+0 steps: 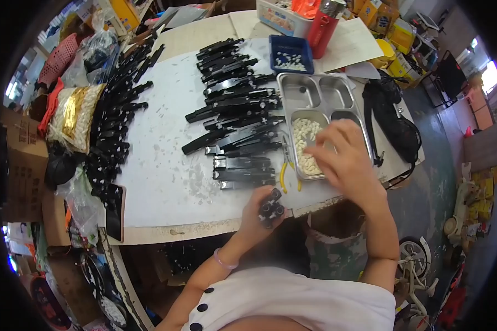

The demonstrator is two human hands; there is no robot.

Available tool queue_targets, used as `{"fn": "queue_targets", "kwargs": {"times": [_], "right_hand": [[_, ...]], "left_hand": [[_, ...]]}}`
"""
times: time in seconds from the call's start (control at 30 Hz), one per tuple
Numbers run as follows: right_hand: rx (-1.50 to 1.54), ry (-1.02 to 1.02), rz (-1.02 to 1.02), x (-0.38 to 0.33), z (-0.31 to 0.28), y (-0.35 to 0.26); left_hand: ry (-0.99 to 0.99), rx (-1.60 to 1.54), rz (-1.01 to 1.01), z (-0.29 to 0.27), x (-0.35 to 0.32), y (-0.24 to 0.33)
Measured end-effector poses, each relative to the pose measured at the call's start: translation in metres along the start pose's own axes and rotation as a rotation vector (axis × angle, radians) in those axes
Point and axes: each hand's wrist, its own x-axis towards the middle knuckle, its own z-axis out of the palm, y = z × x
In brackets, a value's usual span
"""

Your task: Assembling small black plastic components using hand tools at a workbench.

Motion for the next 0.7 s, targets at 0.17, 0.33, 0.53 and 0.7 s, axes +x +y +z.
{"fn": "queue_targets", "kwargs": {"times": [0.17,0.33,0.53,0.7], "right_hand": [[-0.148,-0.216,0.177,-0.018,0.049,0.043],[-0.043,-0.353,0.164,-0.021,0.061,0.052],[0.328,-0.096,0.507,-0.014,0.036,0.032],[0.603,-0.096,0.43,-0.01,0.015,-0.02]], "left_hand": [[0.024,0.065,-0.001,0.002,0.0,-0.007],[0.025,0.07,0.007,0.005,0.004,-0.001],[0.03,0.048,-0.024,0.004,0.004,-0.001],[0.036,0.042,-0.003,0.002,0.004,-0.001]]}}
